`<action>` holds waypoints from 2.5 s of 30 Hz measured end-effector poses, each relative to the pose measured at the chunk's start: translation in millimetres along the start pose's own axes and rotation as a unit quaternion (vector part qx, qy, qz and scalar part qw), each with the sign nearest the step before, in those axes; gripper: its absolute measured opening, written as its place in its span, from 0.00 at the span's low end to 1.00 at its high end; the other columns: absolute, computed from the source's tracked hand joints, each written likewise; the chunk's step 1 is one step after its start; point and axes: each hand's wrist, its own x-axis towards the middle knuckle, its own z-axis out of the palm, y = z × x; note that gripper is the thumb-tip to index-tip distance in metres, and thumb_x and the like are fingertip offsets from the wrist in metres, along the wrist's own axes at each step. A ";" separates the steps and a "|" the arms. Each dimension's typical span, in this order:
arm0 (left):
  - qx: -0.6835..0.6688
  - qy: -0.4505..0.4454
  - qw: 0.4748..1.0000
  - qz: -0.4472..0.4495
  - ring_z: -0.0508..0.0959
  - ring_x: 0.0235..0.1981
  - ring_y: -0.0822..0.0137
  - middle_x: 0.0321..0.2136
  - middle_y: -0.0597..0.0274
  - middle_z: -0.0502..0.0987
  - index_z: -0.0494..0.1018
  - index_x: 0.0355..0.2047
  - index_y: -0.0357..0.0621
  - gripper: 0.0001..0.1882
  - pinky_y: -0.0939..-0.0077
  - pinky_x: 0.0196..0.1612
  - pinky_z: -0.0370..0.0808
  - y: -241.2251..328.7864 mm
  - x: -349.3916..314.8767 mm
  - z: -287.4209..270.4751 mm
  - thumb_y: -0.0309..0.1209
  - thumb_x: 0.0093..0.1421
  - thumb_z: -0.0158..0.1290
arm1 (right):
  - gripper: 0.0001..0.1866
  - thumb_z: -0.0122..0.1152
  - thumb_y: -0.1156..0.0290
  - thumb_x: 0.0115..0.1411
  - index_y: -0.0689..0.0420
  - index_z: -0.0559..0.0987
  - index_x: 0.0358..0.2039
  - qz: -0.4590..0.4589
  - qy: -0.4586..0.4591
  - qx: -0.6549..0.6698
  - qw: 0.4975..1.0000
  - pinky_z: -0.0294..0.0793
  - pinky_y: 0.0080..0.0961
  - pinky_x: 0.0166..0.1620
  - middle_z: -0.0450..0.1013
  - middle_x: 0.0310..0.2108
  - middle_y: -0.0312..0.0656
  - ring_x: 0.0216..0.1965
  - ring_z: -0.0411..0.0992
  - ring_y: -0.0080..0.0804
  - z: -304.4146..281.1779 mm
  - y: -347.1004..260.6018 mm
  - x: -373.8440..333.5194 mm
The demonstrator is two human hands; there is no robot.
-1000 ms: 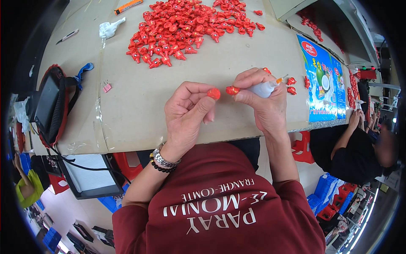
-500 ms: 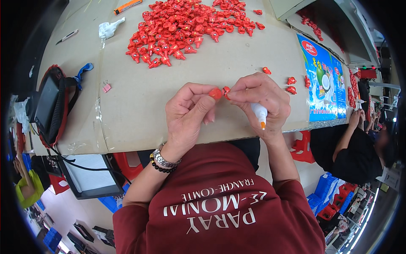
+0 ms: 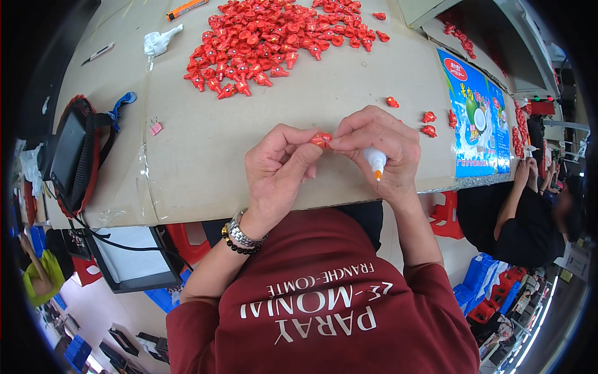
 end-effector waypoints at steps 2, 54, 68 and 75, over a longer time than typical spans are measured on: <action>0.034 0.015 0.999 -0.007 0.71 0.21 0.80 0.29 0.62 0.78 0.73 0.39 0.33 0.06 0.87 0.22 0.67 0.1 0.0 2.3 0.20 0.61 0.51 | 0.08 0.68 0.82 0.41 0.58 0.80 0.24 0.006 -0.002 0.015 1.000 0.74 0.23 0.28 0.75 0.26 0.39 0.28 0.75 0.31 -0.4 1.9 -5.0; 0.213 0.039 0.976 0.033 0.61 0.19 0.82 0.21 0.68 0.69 0.68 0.34 0.37 0.09 0.89 0.21 0.55 -10.3 -2.5 13.4 0.32 0.63 0.51 | 0.04 0.59 0.81 0.42 0.62 0.73 0.20 0.005 0.149 0.181 0.972 0.66 0.32 0.27 0.65 0.23 0.42 0.26 0.68 0.39 17.0 21.7 -35.5; 0.216 0.032 0.975 0.048 0.60 0.18 0.82 0.20 0.69 0.67 0.68 0.33 0.37 0.07 0.89 0.20 0.54 -12.8 -2.2 10.6 0.30 0.63 0.50 | 0.08 0.56 0.86 0.38 0.62 0.74 0.22 0.020 0.127 0.196 0.972 0.67 0.32 0.28 0.65 0.25 0.42 0.28 0.68 0.38 17.5 23.3 -39.1; 0.219 0.029 0.974 0.052 0.60 0.18 0.82 0.19 0.69 0.66 0.68 0.33 0.37 0.07 0.88 0.20 0.54 -14.0 -1.5 9.7 0.29 0.63 0.50 | 0.08 0.56 0.86 0.38 0.62 0.74 0.22 0.019 0.130 0.194 0.972 0.67 0.32 0.28 0.65 0.24 0.42 0.28 0.68 0.39 15.6 21.3 -38.4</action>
